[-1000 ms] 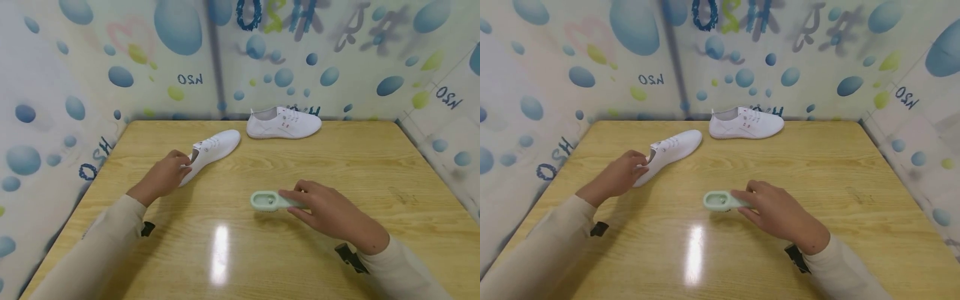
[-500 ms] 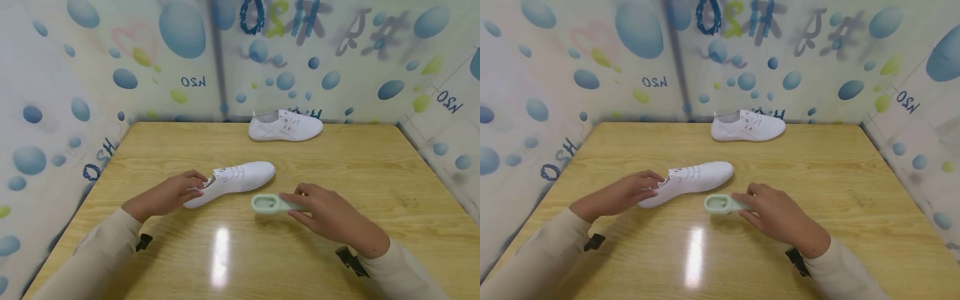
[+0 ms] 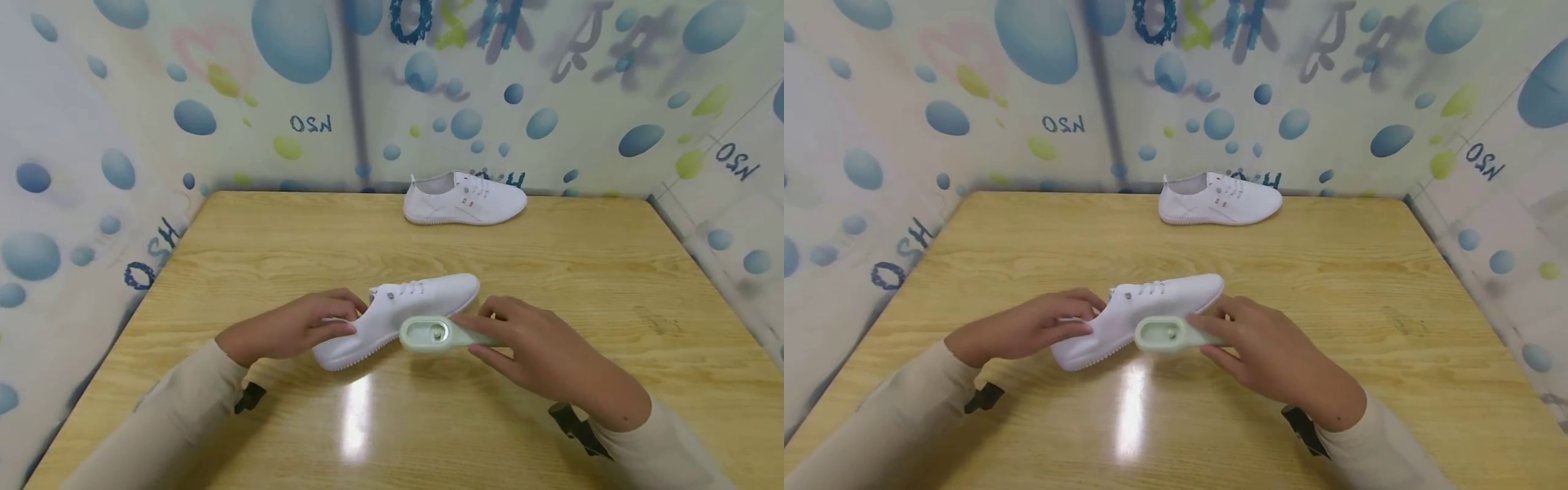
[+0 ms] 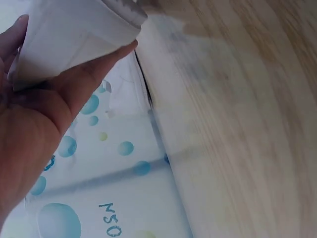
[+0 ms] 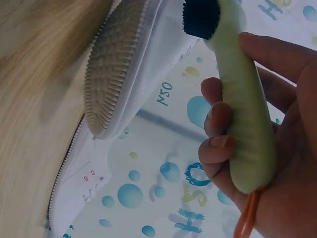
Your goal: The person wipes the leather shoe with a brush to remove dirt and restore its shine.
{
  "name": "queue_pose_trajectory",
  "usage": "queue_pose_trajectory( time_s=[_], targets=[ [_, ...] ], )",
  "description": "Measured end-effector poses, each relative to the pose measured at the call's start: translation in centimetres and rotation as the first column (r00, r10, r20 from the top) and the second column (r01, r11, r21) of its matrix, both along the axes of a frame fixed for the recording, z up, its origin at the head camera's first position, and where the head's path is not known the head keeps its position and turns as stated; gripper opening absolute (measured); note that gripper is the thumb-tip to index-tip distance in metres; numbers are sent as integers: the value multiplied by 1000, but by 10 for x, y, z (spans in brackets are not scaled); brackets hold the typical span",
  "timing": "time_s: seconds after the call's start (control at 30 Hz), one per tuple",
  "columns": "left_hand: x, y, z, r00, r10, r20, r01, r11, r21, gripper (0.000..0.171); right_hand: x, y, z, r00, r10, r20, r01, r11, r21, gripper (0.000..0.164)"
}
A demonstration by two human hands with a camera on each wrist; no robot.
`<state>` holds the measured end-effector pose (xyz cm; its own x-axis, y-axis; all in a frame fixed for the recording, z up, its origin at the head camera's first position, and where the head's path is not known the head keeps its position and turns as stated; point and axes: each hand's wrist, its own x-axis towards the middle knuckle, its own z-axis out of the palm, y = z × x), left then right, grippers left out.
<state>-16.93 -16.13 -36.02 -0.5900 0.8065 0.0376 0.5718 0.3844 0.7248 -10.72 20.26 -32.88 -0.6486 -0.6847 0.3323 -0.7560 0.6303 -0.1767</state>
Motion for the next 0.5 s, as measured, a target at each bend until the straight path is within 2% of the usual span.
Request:
queue_pose_trajectory(
  time_s=[0.1,0.23,0.33,0.5],
  targets=[
    [1,4,-1,998,-40,49,39,999,32,13,2,1,5,1000,14,-24,-14,1000,-19,46],
    [-1,11,-2,988,-98,123,92,994,56,13,5,3,13,999,-4,32,5,1000,-16,49],
    [-4,15,-5,971,-132,200,122,991,64,13,8,4,18,997,-17,81,18,1000,-12,51],
    [-16,24,-11,928,-183,325,174,983,55,13,8,4,17,995,-23,98,24,1000,-6,50]
  ],
)
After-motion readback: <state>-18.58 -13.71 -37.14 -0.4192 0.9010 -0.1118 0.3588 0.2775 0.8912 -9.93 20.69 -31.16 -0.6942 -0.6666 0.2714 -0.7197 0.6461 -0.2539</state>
